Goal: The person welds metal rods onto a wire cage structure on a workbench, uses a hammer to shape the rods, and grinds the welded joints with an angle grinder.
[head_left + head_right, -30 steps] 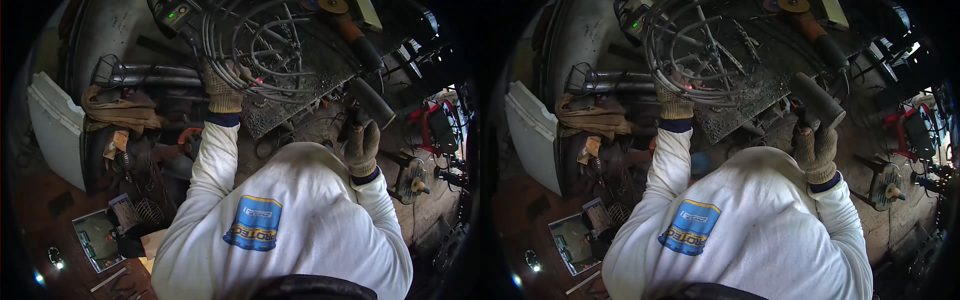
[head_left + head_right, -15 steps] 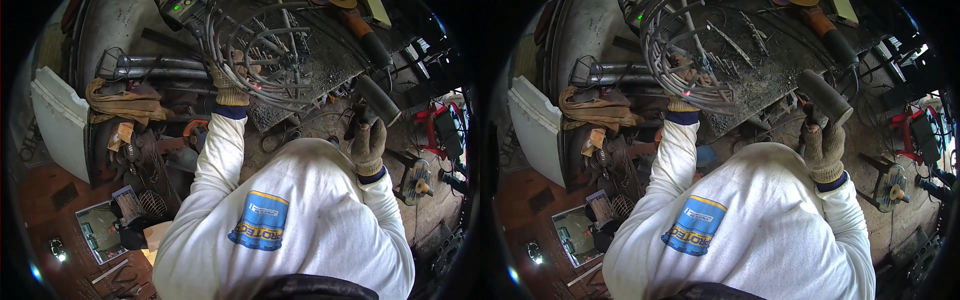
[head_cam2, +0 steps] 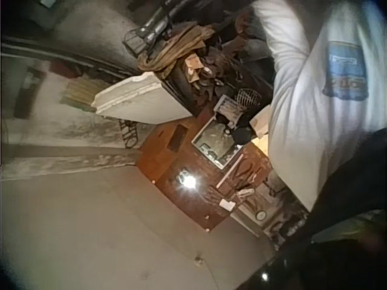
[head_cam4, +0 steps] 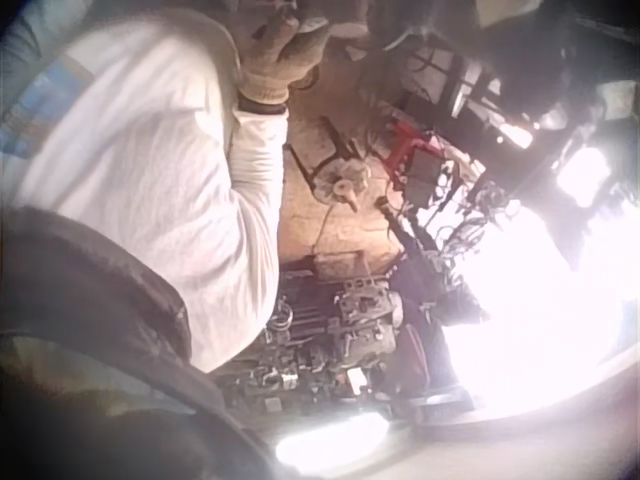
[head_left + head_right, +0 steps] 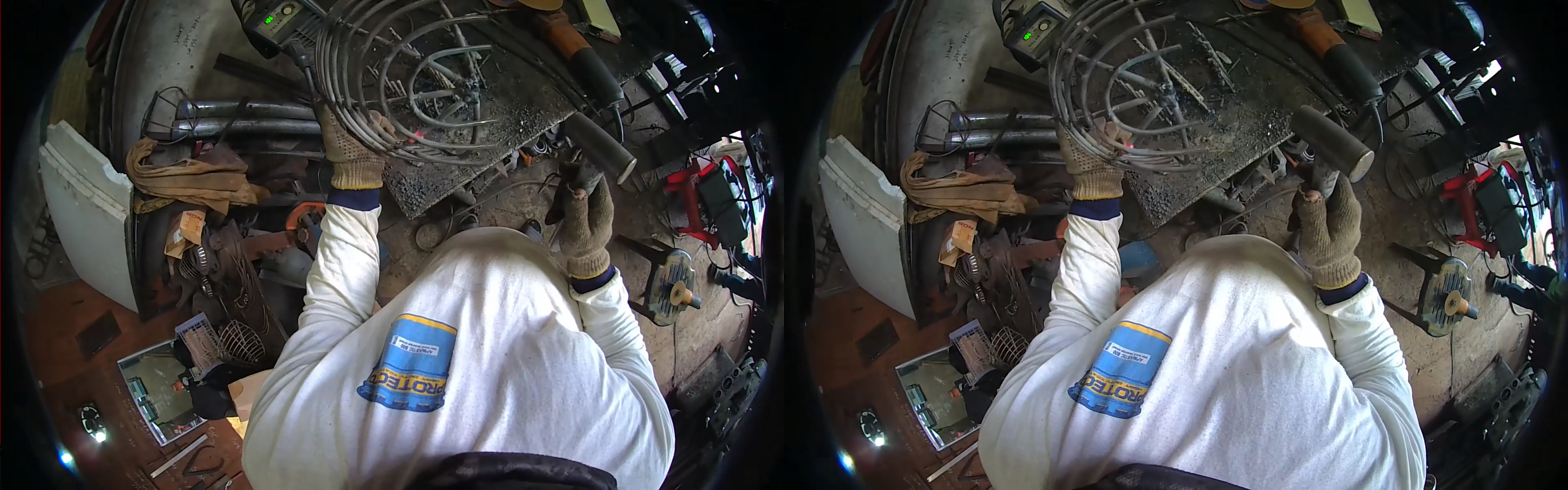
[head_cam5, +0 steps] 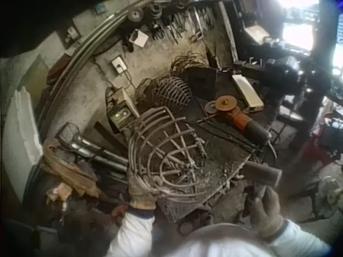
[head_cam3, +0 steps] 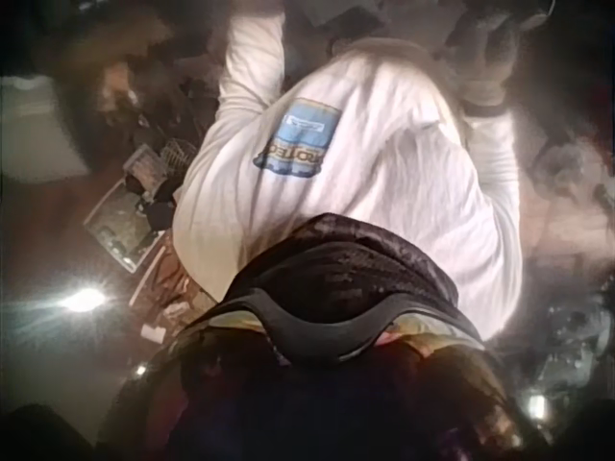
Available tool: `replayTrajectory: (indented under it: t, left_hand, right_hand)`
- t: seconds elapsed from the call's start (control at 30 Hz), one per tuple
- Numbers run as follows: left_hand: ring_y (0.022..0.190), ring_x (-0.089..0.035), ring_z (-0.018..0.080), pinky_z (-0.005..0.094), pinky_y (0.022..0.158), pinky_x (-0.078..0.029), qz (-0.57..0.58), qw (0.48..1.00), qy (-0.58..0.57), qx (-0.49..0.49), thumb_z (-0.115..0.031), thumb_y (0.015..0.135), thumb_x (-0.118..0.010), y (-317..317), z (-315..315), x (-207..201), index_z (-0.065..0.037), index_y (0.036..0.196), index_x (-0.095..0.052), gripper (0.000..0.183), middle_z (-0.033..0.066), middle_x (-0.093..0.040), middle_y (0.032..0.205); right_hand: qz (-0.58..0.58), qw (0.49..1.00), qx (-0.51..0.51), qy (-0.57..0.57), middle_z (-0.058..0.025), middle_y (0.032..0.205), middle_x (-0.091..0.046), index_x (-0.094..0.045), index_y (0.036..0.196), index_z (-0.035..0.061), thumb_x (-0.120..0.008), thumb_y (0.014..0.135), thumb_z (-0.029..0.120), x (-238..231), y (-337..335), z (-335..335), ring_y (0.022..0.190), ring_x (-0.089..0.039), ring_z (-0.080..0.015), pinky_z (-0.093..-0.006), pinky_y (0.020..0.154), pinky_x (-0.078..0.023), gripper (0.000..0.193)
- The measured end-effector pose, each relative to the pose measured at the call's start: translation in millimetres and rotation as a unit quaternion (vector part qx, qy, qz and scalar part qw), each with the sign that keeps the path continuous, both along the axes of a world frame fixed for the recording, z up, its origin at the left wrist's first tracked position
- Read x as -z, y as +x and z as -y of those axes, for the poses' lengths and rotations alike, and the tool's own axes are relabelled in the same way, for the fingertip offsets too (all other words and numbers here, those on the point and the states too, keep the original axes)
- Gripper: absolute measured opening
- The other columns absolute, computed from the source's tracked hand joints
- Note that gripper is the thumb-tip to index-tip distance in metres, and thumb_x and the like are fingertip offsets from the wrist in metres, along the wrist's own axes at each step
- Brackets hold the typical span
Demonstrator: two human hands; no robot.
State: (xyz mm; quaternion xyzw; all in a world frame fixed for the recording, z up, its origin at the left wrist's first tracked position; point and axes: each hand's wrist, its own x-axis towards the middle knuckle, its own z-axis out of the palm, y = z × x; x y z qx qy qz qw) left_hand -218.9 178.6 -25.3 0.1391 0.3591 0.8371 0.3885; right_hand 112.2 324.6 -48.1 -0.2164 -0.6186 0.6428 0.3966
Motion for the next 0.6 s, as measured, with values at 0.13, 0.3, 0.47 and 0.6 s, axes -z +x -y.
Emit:
replayTrajectory:
  t: [0.13,0.3,0.47,0.6]
  left_hand:
    - [0.062,-0.066,0.0338,0.053,0.055,-0.055,0.045,0.977,0.195,0.071,-0.06,0.096,-0.041,-7.2,5.6,12.2,-0.011,0.095,-0.067,0.055,0.0138,-0.069,0.075]
    - [0.042,-0.034,0.0185,0.0352,0.045,-0.029,0.019,0.973,0.215,0.08,-0.05,0.099,-0.042,-11.4,-1.0,9.9,-0.018,0.076,-0.062,0.044,0.0026,-0.046,0.054]
    - [0.044,-0.031,0.0164,0.0344,0.047,-0.027,-0.037,0.98,0.179,0.083,-0.048,0.098,-0.044,-10.7,-1.8,14.4,-0.019,0.074,-0.054,0.039,0.0008,-0.041,0.053]
    - [0.045,-0.028,0.0146,0.0339,0.049,-0.025,-0.101,0.982,0.142,0.072,-0.046,0.098,-0.046,-4.9,-6.3,6.3,-0.02,0.072,-0.048,0.037,-0.0006,-0.037,0.052]
  right_hand:
    - [0.017,0.999,0.024,0.035,-0.0011,0.081,-0.059,-0.056,0.124,-0.005,-0.056,0.1,0.031,-2.6,0.1,1.7,0.064,-0.052,-0.0075,-0.022,0.059,-0.043,0.043]
    - [-0.01,1.0,-0.004,-0.018,0.0007,0.077,-0.055,-0.053,0.124,-0.0049,-0.055,0.101,0.033,0.7,0.1,4.6,0.06,-0.048,-0.0053,-0.0203,0.053,-0.039,0.045]
    - [-0.016,1.0,0.011,-0.021,-0.0015,0.08,-0.059,-0.053,0.125,-0.0039,-0.054,0.101,0.033,4.5,-0.6,6.1,0.058,-0.05,-0.006,-0.0212,0.051,-0.039,0.044]
    - [0.004,1.0,0.004,0.001,-0.0013,0.079,-0.058,-0.054,0.125,-0.0051,-0.053,0.101,0.033,2.0,-0.1,5.6,0.058,-0.05,-0.0059,-0.0212,0.051,-0.04,0.044]
